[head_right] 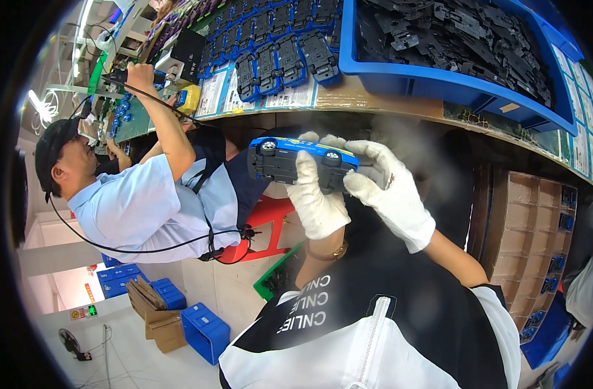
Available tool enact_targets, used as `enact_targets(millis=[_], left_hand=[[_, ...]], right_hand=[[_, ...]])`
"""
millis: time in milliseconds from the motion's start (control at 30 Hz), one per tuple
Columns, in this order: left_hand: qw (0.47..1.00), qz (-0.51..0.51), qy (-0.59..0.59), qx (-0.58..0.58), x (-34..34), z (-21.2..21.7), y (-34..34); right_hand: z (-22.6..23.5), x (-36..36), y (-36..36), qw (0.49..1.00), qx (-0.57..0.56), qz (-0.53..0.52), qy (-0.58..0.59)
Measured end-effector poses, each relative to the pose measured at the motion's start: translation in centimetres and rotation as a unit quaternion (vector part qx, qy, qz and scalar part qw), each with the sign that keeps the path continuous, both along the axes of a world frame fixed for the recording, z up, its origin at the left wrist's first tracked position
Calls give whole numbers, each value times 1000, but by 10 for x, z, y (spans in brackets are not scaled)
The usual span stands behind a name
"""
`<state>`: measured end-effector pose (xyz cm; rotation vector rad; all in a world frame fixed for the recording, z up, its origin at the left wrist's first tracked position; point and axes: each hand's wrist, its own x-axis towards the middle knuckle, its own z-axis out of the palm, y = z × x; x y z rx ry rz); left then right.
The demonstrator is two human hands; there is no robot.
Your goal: The person assembles toy cars by taking chassis plates from a bin, pressing them onto the bottoms of toy car bodies by hand, and placing the assembled toy cars into a slotted tray.
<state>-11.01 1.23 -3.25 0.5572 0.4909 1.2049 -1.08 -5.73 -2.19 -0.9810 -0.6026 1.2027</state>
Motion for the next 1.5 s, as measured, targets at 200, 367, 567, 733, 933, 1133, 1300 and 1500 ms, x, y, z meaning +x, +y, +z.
enact_targets(millis=[200, 367, 567, 733, 933, 1133, 1300, 1500], left_hand=[[999, 24, 41, 16, 4, -7, -8], [996, 18, 76, 44, -1, -9, -8], [997, 46, 49, 50, 0, -9, -14], [992, 58, 99, 51, 3, -8, -15], [994, 60, 85, 29, 2, -17, -8], [995, 55, 80, 31, -10, -21, 8], [996, 47, 75, 21, -11, -15, 11], [988, 45, 141, 38, -3, -21, -1]], right_hand=[[-7, -2, -2, 997, 58, -31, -31], [-12, 0, -5, 999, 2, -32, -32], [-7, -4, -10, 999, 21, -21, -35], [-12, -1, -10, 999, -2, -16, -49], [-16, -8, -7, 998, 8, -26, -53], [-12, 0, -9, 999, -42, -7, -25], [-16, -4, -8, 998, -29, -21, -47], [-14, -2, -6, 997, -66, -15, -44]])
